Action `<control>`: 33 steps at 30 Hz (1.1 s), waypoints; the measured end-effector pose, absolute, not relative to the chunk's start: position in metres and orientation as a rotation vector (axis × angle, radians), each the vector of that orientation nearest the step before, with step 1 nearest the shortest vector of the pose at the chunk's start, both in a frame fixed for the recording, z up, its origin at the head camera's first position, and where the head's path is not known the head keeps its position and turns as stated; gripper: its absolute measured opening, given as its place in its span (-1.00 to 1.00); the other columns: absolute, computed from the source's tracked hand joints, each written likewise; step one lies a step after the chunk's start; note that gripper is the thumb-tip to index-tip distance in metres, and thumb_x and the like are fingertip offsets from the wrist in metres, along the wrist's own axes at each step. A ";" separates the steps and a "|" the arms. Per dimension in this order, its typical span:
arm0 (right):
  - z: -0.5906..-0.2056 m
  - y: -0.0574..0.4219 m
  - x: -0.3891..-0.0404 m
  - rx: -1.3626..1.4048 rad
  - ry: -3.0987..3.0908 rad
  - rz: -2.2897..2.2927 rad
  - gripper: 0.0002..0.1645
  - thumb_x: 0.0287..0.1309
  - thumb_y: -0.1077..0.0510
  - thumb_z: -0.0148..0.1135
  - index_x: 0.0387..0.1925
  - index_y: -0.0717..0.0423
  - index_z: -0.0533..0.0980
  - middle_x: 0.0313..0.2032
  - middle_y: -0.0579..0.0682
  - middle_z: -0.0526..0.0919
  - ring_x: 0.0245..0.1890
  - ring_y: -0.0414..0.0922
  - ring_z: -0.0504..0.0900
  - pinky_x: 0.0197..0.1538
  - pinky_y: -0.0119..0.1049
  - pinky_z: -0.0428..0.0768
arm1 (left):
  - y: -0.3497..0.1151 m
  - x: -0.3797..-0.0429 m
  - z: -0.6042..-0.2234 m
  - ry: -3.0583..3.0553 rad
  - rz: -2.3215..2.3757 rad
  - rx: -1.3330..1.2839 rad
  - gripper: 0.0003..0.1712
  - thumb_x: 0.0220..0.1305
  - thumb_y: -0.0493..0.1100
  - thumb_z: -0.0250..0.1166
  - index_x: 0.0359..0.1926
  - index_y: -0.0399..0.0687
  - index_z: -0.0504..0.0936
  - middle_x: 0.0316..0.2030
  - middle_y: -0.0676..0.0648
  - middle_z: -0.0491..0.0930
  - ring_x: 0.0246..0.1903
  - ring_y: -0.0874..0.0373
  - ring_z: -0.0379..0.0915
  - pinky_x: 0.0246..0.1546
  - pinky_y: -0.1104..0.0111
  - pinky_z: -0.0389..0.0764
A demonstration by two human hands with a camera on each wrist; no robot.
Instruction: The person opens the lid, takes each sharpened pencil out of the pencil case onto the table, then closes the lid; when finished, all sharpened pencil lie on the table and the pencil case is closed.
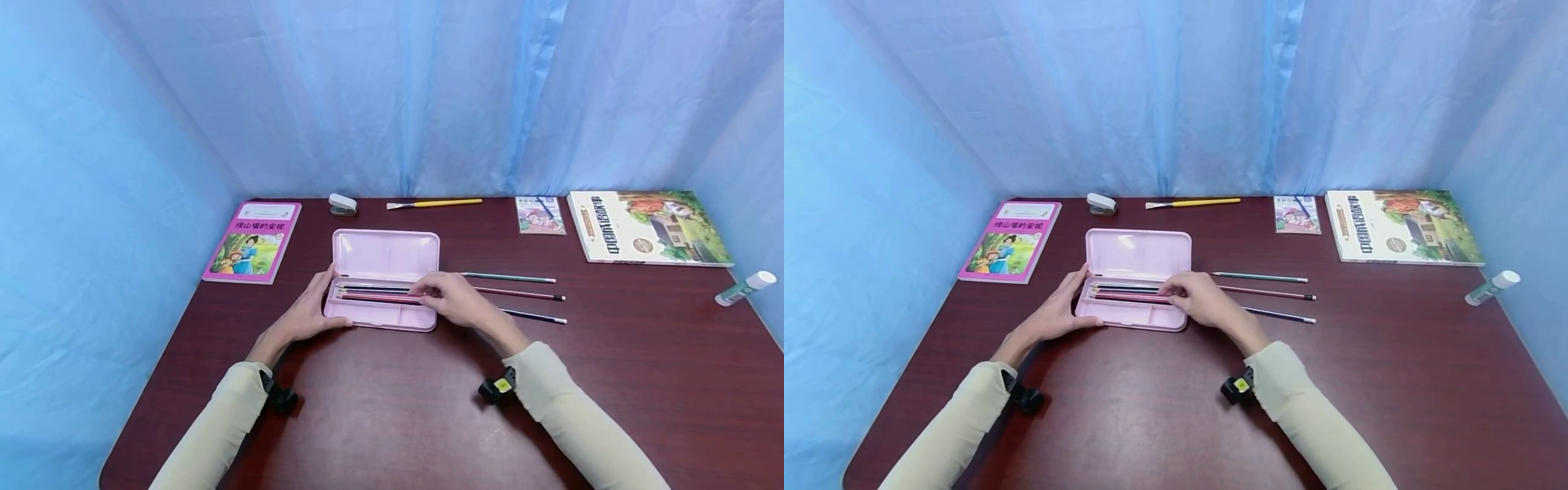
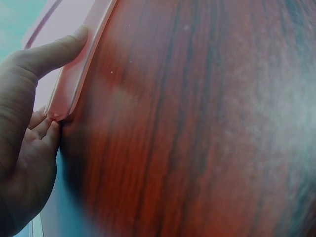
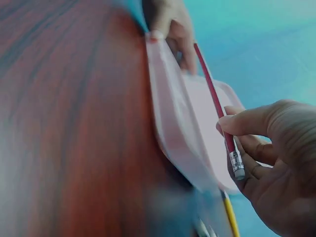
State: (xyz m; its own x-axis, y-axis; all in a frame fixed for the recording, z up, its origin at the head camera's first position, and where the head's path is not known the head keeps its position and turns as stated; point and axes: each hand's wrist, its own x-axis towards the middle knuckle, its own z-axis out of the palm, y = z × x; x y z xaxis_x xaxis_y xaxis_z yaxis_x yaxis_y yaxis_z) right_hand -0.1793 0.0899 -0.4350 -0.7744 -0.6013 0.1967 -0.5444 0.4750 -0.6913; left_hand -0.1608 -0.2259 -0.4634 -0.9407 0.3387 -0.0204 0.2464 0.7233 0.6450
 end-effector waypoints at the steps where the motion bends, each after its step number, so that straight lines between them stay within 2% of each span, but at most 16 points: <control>1: -0.433 0.098 -0.179 -1.015 2.645 -1.202 -0.83 0.09 0.29 0.23 -0.26 0.07 0.64 -0.35 -0.10 0.64 -0.34 -0.23 0.51 -0.23 -0.30 0.49 | -0.226 -0.161 -0.463 2.788 1.013 0.478 0.34 -0.19 0.21 0.47 0.45 0.14 -0.24 0.28 -0.06 0.07 0.23 0.08 0.04 0.24 0.08 0.13; 10: -0.435 0.196 -0.161 -0.927 2.809 -1.140 -0.86 0.09 0.21 0.27 -0.27 -0.03 0.62 -0.37 -0.15 0.62 -0.37 -0.32 0.49 -0.28 -0.34 0.48 | -0.225 -0.161 -0.465 2.780 1.009 0.475 0.34 -0.19 0.23 0.46 0.45 0.15 -0.24 0.29 -0.08 0.06 0.23 0.07 0.04 0.24 0.07 0.13; 16: -0.444 0.249 -0.136 -0.842 2.915 -1.032 -0.80 0.04 0.26 0.30 -0.29 -0.10 0.62 -0.38 -0.24 0.60 -0.41 -0.37 0.46 -0.33 -0.43 0.43 | -0.225 -0.160 -0.463 2.782 1.008 0.469 0.34 -0.19 0.23 0.45 0.45 0.15 -0.24 0.28 -0.07 0.06 0.23 0.07 0.04 0.24 0.06 0.14; 26: -0.462 0.260 -0.117 -0.843 3.044 -0.960 -0.69 -0.09 0.35 0.36 -0.31 -0.09 0.63 -0.35 -0.24 0.57 -0.42 -0.35 0.45 -0.33 -0.50 0.37 | -0.226 -0.162 -0.462 2.795 0.999 0.480 0.34 -0.19 0.26 0.44 0.45 0.11 -0.24 0.26 -0.07 0.09 0.22 0.07 0.06 0.24 0.08 0.14; 33: -0.461 0.256 -0.114 -0.857 3.093 -0.910 -0.69 -0.13 0.36 0.38 -0.31 -0.04 0.63 -0.34 -0.21 0.56 -0.40 -0.29 0.47 -0.32 -0.46 0.39 | -0.225 -0.162 -0.463 2.787 0.994 0.470 0.36 -0.21 0.29 0.44 0.45 0.19 -0.27 0.26 -0.07 0.09 0.20 0.07 0.06 0.22 0.05 0.16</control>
State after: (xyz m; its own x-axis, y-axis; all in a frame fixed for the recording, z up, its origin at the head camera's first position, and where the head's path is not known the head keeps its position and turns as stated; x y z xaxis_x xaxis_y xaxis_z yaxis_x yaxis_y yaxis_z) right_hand -0.1140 0.2559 -0.4611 -0.8505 -0.4190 0.3180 -0.5245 0.7219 -0.4515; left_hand -0.1615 -0.2252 -0.4632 -0.9405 0.3384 -0.0313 0.2422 0.7319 0.6369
